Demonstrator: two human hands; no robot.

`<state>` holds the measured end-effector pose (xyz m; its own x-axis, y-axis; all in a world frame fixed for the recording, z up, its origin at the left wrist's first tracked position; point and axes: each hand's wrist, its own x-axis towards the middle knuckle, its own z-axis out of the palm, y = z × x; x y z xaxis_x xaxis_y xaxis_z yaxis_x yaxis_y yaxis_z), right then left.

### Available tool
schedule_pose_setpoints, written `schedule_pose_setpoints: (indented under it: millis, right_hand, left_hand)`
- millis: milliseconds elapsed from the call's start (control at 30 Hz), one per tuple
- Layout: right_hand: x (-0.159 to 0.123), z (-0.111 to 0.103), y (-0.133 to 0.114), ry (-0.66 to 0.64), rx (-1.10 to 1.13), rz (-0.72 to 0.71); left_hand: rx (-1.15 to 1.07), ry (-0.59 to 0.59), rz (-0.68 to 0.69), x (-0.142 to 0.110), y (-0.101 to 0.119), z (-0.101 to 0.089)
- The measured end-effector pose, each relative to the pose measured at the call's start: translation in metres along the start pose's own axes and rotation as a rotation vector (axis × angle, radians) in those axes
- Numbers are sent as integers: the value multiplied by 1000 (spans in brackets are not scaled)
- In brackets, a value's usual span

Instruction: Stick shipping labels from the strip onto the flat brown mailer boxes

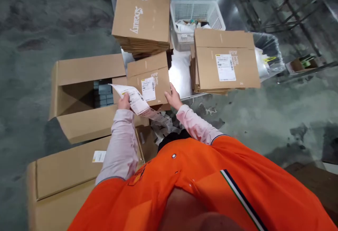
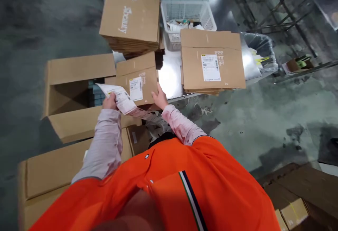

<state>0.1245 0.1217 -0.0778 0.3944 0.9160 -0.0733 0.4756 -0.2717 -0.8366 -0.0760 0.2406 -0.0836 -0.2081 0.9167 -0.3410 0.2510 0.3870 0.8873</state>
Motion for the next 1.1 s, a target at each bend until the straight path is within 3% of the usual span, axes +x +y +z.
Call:
schedule_pose_setpoints:
  millis: [67,167,267,333,367,433,467,500,567,600,667,733,833,967,1100]
  right_hand:
    - [-9,-48,-12,173,123,-167]
    - [-33,-163,-12,449,64,-274]
    - [-54,-284,6,576,-119,-221]
    - [-61,-330,15,674,-384,-62]
    - [-63,-335,15,737,-504,12]
    - [-66,-308,6,749,-561,55]
    - [-68,-279,-2,648,-474,13]
    - [-70,-243,-11,435,-299,-60]
    - [-76,-161,-28,-151,69,-125]
    - [-79,-121,-34,-308,222,-116]
    - [-88,-57,-41,-348,453,-46]
    - [-96,-17,-41,-334,517,18]
    - [-93,4,-36,-428,408,34]
    - [-65,6,-36,-363,315,4]
    - [-46,12,-36,-464,219,-17]
  left_hand:
    - [-215,-28,54,-15,9,-5]
    - [-471,-133,186,-44,22,-20]
    - [-529,-298,256,-71,27,-39]
    - [-518,-361,253,-87,26,-48]
    - [-521,-378,249,-94,23,-50]
    - [-525,-413,235,-107,15,-51]
    - [-517,-430,222,-114,11,-50]
    - [-497,-451,202,-121,6,-48]
    - [-404,-552,139,-134,-2,-44]
    - [-335,-637,99,-139,-4,-42]
    - [-245,-768,45,-143,-7,-39]
    - [-281,-746,47,-140,-8,-38]
    - [-347,-604,34,-127,-14,-38]
    - [-282,-549,-70,-118,-30,-34]
    - [-216,-369,-89,-118,-48,-27]
